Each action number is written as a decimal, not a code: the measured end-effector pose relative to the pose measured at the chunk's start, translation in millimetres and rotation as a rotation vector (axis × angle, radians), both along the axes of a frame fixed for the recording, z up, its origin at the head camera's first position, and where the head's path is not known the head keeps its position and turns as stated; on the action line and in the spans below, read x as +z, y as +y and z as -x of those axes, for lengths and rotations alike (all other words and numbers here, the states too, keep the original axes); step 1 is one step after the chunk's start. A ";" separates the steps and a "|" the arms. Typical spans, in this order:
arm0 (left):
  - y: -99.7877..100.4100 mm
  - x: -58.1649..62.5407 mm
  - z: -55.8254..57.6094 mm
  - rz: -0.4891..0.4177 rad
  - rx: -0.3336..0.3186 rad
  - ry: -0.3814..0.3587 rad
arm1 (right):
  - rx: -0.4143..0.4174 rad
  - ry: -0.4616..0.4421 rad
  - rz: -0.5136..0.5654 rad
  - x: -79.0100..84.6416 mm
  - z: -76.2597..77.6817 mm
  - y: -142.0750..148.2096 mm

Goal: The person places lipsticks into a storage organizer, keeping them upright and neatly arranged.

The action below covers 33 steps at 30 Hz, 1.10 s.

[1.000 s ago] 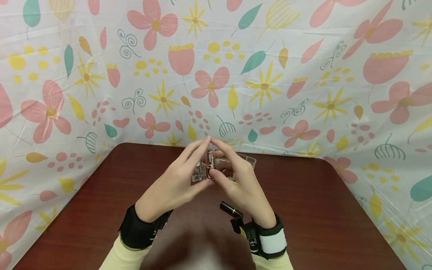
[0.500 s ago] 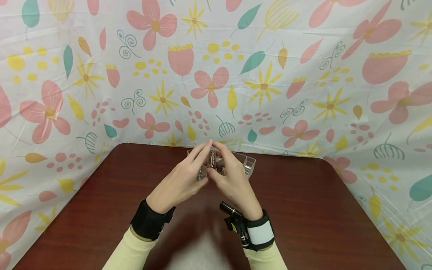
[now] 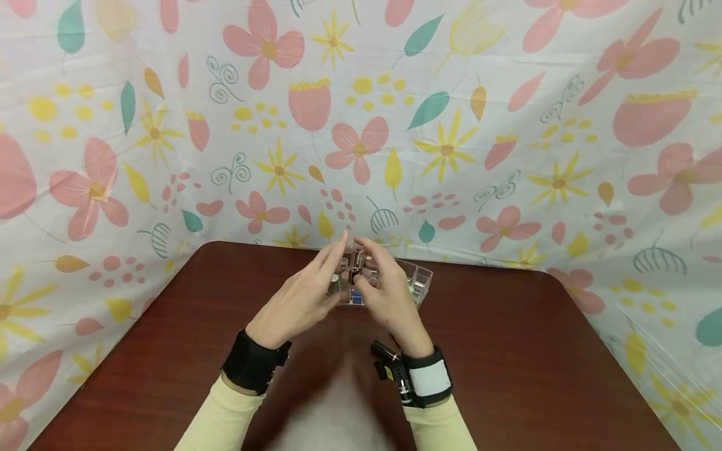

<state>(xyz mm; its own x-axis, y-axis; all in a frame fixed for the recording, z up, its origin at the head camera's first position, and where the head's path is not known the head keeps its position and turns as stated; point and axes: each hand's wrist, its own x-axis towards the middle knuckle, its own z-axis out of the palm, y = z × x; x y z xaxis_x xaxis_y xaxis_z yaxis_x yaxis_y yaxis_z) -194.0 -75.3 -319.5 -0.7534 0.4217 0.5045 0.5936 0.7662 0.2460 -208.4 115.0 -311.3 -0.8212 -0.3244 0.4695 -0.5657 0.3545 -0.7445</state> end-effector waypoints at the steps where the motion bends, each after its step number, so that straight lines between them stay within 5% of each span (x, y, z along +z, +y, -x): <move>1: -2.8 -1.3 1.2 0.017 0.015 -0.039 | -0.019 0.011 0.015 -3.5 4.4 -1.0; 8: -11.5 -35.5 24.5 0.147 0.116 -0.308 | -0.151 0.178 0.122 -40.3 42.3 -13.0; 15: -4.5 -68.4 39.4 0.207 0.137 -0.424 | -0.245 0.226 0.060 -54.8 63.8 -19.5; 24: -2.8 -74.1 39.2 0.203 0.144 -0.436 | -0.275 0.250 -0.001 -84.1 85.9 -25.5; 33: -1.9 -68.7 39.1 0.229 0.150 -0.453 | -0.293 0.400 -0.085 -97.8 101.7 -30.4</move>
<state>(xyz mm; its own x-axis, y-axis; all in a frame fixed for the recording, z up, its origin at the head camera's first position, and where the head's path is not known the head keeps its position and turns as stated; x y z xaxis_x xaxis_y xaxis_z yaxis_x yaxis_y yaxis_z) -233.0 -77.3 -388.2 -0.9350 0.3540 0.0221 0.3466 0.8988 0.2685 -310.1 84.6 -409.1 -0.6447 -0.1577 0.7480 -0.6684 0.5911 -0.4515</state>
